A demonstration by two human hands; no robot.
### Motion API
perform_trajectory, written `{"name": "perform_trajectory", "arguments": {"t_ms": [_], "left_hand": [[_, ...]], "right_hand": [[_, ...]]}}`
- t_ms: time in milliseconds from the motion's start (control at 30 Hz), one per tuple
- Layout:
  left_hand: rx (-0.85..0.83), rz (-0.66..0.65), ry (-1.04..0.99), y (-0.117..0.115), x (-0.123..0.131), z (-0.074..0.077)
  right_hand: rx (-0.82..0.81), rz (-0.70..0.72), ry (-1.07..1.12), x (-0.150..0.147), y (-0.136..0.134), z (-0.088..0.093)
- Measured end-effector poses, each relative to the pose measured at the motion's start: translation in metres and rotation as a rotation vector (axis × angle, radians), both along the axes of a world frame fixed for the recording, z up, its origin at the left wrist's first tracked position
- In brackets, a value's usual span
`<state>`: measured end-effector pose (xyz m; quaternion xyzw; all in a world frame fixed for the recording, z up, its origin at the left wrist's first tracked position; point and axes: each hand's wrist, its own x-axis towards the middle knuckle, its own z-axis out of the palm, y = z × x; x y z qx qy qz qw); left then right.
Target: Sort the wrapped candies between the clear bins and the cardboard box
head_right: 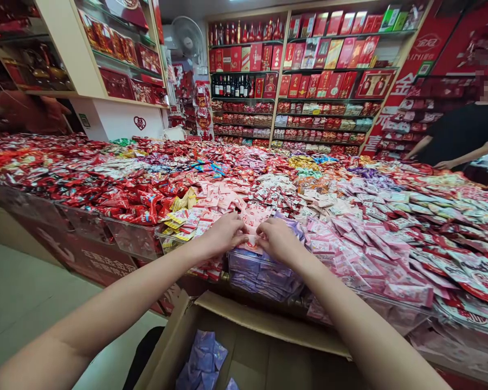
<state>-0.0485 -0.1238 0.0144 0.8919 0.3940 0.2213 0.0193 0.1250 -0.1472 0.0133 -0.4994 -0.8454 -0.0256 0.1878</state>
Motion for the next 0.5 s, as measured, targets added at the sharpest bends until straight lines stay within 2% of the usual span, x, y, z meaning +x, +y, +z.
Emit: {"name": "perform_trajectory", "arguments": {"t_ms": [100,200,267,367,500], "left_hand": [[0.004,-0.041,0.019,-0.002,-0.003,0.0],[0.044,-0.057,0.046,0.008,-0.01,0.008],[0.091,0.044,0.073,0.023,-0.019,0.017],[0.087,0.352,0.233,0.052,-0.035,0.029],[0.028,0.453,0.332,0.077,-0.046,0.032]], "right_hand": [[0.02,0.019,0.033,0.0,-0.002,-0.004],[0.013,0.022,0.064,0.0,-0.005,-0.005],[0.022,0.016,0.088,0.002,-0.006,-0.004],[0.04,0.008,0.126,0.007,-0.009,-0.002],[0.062,0.023,0.181,0.01,-0.016,-0.004]]}}
